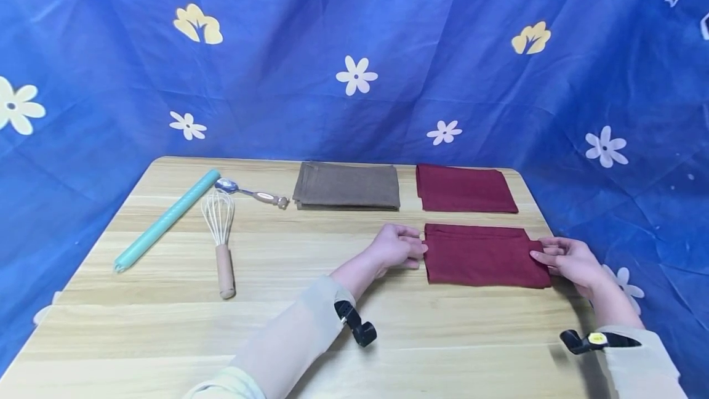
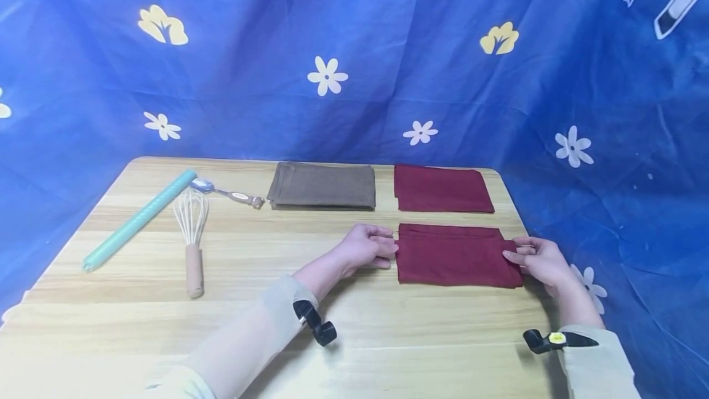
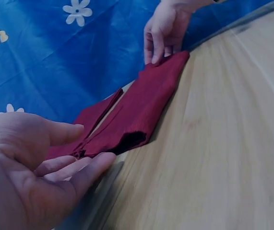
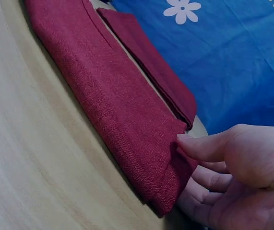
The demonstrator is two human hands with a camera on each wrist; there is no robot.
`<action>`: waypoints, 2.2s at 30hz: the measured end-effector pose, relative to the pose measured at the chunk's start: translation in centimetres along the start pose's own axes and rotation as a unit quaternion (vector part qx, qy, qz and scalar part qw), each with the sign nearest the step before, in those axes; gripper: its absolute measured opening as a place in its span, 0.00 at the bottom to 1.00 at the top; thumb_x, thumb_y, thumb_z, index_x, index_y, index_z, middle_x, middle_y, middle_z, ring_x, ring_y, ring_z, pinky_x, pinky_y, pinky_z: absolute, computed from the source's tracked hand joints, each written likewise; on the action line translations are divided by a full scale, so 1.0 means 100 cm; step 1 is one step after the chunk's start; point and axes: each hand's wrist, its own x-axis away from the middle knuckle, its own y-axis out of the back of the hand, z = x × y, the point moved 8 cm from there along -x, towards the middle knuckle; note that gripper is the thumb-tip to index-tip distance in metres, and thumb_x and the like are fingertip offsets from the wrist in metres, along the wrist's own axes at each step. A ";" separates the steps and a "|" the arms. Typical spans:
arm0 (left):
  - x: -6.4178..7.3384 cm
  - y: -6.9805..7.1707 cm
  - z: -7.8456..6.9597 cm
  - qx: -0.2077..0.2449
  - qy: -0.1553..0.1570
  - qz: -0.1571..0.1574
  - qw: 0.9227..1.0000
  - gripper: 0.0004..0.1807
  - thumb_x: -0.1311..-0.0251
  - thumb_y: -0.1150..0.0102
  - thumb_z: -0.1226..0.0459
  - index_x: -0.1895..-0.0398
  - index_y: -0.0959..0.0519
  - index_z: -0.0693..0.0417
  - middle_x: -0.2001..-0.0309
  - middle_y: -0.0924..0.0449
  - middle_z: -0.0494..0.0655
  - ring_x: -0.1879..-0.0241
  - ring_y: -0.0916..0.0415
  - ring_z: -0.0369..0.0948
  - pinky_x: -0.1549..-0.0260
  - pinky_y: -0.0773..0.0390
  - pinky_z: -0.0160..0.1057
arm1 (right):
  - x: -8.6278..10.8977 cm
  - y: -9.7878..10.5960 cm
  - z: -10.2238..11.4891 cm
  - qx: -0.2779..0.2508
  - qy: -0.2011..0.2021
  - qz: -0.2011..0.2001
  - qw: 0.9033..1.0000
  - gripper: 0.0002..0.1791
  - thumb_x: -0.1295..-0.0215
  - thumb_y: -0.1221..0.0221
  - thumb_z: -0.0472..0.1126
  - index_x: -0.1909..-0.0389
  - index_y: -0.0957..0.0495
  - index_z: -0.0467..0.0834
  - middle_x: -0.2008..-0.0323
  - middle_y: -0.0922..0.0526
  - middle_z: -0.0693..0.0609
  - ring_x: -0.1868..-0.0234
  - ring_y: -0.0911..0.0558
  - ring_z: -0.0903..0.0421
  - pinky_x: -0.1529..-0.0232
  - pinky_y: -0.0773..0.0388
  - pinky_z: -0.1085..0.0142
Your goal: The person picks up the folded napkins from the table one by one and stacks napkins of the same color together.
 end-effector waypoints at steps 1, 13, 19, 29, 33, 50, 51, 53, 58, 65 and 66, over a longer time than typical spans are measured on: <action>-0.001 -0.001 0.000 0.004 0.003 0.002 1.000 0.28 0.35 0.31 0.75 0.34 0.27 0.74 0.46 0.16 0.63 0.51 0.14 0.54 0.55 0.11 0.49 | 0.000 0.000 -0.001 0.002 -0.006 0.001 1.000 0.42 0.26 0.33 0.45 0.28 0.41 0.21 0.52 0.15 0.47 0.60 0.18 0.67 0.59 0.14 0.69; -0.008 -0.017 0.009 0.038 0.041 0.007 0.998 0.28 0.36 0.31 0.77 0.36 0.30 0.81 0.52 0.20 0.62 0.53 0.14 0.51 0.57 0.11 0.41 | 0.002 -0.012 -0.003 0.025 -0.027 0.037 0.999 0.35 0.26 0.32 0.47 0.36 0.30 0.21 0.60 0.14 0.49 0.62 0.17 0.57 0.61 0.18 0.66; -0.006 -0.017 0.007 0.004 0.021 -0.003 1.000 0.24 0.37 0.29 0.77 0.38 0.23 0.75 0.48 0.19 0.57 0.58 0.15 0.43 0.60 0.11 0.39 | 0.004 -0.014 0.002 0.034 -0.014 0.043 0.998 0.34 0.26 0.33 0.48 0.37 0.28 0.23 0.62 0.15 0.50 0.62 0.19 0.55 0.61 0.19 0.65; 0.002 -0.017 -0.007 -0.110 -0.068 -0.027 0.991 0.17 0.40 0.27 0.76 0.48 0.13 0.65 0.58 0.14 0.50 0.71 0.21 0.36 0.68 0.13 0.35 | 0.008 -0.016 0.007 -0.059 0.013 0.079 0.995 0.29 0.24 0.35 0.38 0.36 0.31 0.20 0.57 0.11 0.49 0.60 0.12 0.56 0.57 0.12 0.63; 0.002 -0.018 -0.008 -0.140 -0.081 -0.038 0.986 0.16 0.41 0.26 0.76 0.49 0.12 0.64 0.58 0.13 0.50 0.69 0.19 0.38 0.66 0.13 0.37 | 0.008 -0.015 0.007 -0.077 0.024 0.084 0.993 0.27 0.24 0.37 0.33 0.37 0.33 0.17 0.57 0.10 0.49 0.60 0.12 0.58 0.57 0.12 0.63; -0.003 -0.018 0.003 -0.098 -0.036 -0.041 0.994 0.22 0.39 0.26 0.74 0.42 0.21 0.68 0.58 0.20 0.51 0.64 0.17 0.43 0.63 0.12 0.39 | 0.006 -0.010 0.009 -0.083 0.034 0.050 0.995 0.23 0.26 0.35 0.32 0.42 0.28 0.18 0.60 0.10 0.52 0.62 0.12 0.58 0.60 0.11 0.63; -0.003 -0.018 0.003 -0.090 -0.037 -0.039 0.995 0.22 0.39 0.27 0.74 0.42 0.21 0.69 0.58 0.20 0.51 0.65 0.16 0.43 0.64 0.11 0.39 | 0.005 -0.010 0.010 -0.084 0.038 0.051 0.994 0.21 0.26 0.35 0.31 0.43 0.26 0.19 0.60 0.10 0.52 0.63 0.12 0.59 0.61 0.11 0.63; -0.003 -0.018 0.002 -0.080 -0.039 -0.037 0.995 0.22 0.39 0.27 0.75 0.42 0.21 0.70 0.58 0.21 0.52 0.65 0.16 0.43 0.64 0.11 0.40 | 0.005 -0.008 0.012 -0.092 0.042 0.049 0.994 0.17 0.27 0.35 0.31 0.46 0.24 0.23 0.62 0.11 0.54 0.63 0.12 0.60 0.62 0.11 0.64; -0.004 -0.018 0.000 -0.071 -0.041 -0.033 0.996 0.24 0.39 0.28 0.76 0.40 0.21 0.69 0.59 0.23 0.51 0.64 0.17 0.42 0.64 0.11 0.40 | 0.004 -0.004 0.015 -0.110 0.040 0.045 0.992 0.09 0.27 0.35 0.30 0.51 0.19 0.31 0.63 0.10 0.55 0.64 0.13 0.61 0.63 0.12 0.67; -0.007 -0.017 -0.007 -0.064 -0.045 -0.025 0.997 0.23 0.38 0.28 0.76 0.40 0.22 0.69 0.70 0.39 0.39 0.71 0.30 0.37 0.69 0.15 0.37 | 0.002 -0.001 0.021 -0.087 0.046 0.035 0.995 0.12 0.26 0.35 0.32 0.50 0.21 0.28 0.64 0.10 0.56 0.65 0.13 0.62 0.64 0.13 0.67; -0.007 -0.016 -0.008 -0.065 -0.044 -0.025 0.997 0.23 0.38 0.28 0.76 0.41 0.22 0.69 0.71 0.40 0.38 0.72 0.32 0.37 0.70 0.16 0.36 | 0.002 -0.001 0.022 -0.082 0.048 0.030 0.995 0.12 0.27 0.35 0.32 0.49 0.22 0.27 0.64 0.11 0.57 0.65 0.13 0.62 0.64 0.13 0.67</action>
